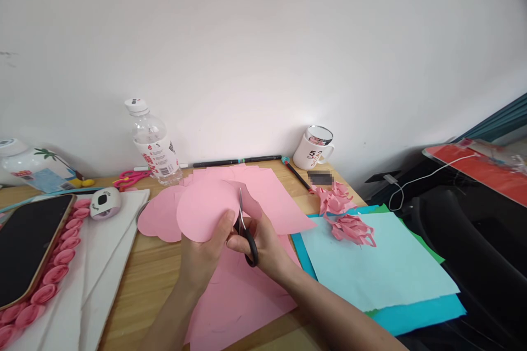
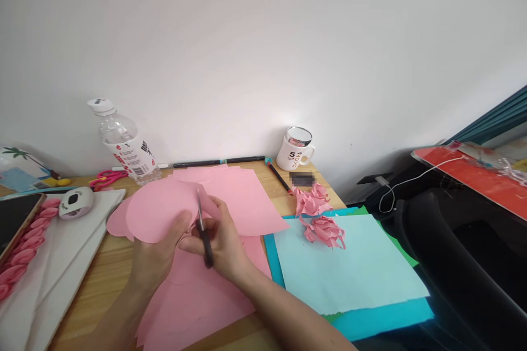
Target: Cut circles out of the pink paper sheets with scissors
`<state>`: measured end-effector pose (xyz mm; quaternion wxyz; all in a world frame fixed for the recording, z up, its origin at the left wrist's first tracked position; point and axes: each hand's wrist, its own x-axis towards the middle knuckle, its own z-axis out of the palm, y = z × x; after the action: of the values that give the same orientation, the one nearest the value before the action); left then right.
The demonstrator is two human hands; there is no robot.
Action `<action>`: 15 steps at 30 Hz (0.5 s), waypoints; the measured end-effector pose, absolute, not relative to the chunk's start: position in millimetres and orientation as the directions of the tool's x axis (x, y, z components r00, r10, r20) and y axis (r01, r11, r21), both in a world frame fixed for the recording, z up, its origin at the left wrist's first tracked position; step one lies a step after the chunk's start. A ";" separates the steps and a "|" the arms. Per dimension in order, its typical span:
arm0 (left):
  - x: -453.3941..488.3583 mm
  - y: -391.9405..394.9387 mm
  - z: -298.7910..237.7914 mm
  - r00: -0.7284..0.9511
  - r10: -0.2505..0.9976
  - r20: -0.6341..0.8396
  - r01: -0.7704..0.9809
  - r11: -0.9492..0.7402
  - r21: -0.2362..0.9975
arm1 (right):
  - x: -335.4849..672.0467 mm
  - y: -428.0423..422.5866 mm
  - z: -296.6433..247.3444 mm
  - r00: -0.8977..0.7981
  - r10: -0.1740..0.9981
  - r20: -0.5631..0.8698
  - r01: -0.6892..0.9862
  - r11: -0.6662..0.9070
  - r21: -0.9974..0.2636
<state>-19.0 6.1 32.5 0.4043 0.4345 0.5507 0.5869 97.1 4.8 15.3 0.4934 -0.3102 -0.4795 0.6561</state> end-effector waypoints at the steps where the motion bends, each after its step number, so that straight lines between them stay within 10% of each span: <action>1: -18.8 6.2 32.4 -0.300 0.951 0.068 0.001 -0.071 0.997 | 97.0 4.7 15.5 -0.325 0.943 0.068 -0.358 -0.056 -0.932; 15: -19.9 7.0 32.4 -0.298 0.950 0.087 0.030 -0.082 0.996 | 99.3 4.2 16.6 -0.345 0.938 0.038 -0.328 -0.082 -0.941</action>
<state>-19.9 7.0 32.4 0.3923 0.4437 0.5525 0.5865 99.3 4.2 16.6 0.4765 -0.3166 -0.4816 0.6639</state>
